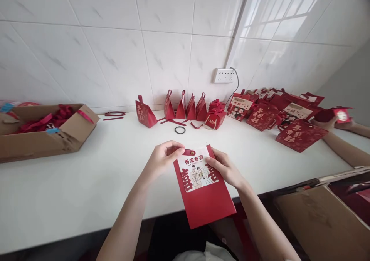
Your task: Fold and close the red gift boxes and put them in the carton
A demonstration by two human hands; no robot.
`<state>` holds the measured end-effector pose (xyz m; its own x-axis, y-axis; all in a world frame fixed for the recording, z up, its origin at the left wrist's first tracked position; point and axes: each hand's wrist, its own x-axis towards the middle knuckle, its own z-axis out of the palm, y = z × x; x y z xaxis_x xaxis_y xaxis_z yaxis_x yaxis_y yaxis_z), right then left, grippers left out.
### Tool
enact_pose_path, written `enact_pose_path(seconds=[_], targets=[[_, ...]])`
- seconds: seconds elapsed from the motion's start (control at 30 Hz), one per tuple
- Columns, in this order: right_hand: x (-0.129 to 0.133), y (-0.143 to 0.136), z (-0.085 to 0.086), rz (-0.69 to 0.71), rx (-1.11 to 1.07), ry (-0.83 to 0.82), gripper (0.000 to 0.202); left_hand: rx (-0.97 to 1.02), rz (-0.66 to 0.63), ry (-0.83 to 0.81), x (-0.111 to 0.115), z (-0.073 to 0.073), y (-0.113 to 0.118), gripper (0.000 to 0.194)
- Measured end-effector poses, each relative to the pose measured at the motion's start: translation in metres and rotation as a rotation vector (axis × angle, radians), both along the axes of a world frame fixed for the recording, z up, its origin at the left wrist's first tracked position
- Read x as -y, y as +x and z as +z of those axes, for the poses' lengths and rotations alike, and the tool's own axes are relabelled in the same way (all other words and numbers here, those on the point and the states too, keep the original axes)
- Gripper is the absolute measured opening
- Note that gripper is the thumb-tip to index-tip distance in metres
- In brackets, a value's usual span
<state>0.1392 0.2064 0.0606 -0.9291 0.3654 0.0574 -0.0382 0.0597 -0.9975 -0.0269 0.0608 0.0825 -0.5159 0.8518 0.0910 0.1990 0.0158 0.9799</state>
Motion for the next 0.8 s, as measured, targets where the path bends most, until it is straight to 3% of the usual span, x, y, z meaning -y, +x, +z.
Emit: enact_pose_path(seconds=[0.17, 0.3, 0.4, 0.47, 0.57, 0.67, 0.8], targets=[[0.015, -0.005, 0.004, 0.243, 0.027, 0.028, 0.026, 0.020, 0.077, 0.039, 0.016, 0.007, -0.002, 0.027], [0.024, -0.006, 0.013, 0.290, 0.004, 0.006, 0.024, 0.064, 0.117, 0.094, 0.024, 0.010, 0.000, 0.025], [0.028, -0.006, 0.016, 0.318, -0.011, -0.059, 0.023, 0.190, 0.153, 0.216, 0.027, 0.004, 0.002, 0.026], [0.029, -0.008, 0.014, 0.330, -0.043, -0.150, 0.025, 0.361, 0.111, 0.332, 0.029, -0.003, 0.003, 0.031], [0.035, -0.017, 0.000, 0.329, -0.108, -0.271, 0.035, 0.460, -0.112, 0.362, 0.034, -0.009, 0.007, 0.038], [0.049, -0.032, -0.018, 0.312, -0.170, -0.025, 0.053, 0.297, -0.318, 0.252, 0.037, -0.006, 0.009, 0.031], [0.070, -0.044, -0.032, 0.229, -0.239, 0.418, 0.070, 0.142, -0.316, 0.234, 0.037, 0.004, 0.009, 0.023]])
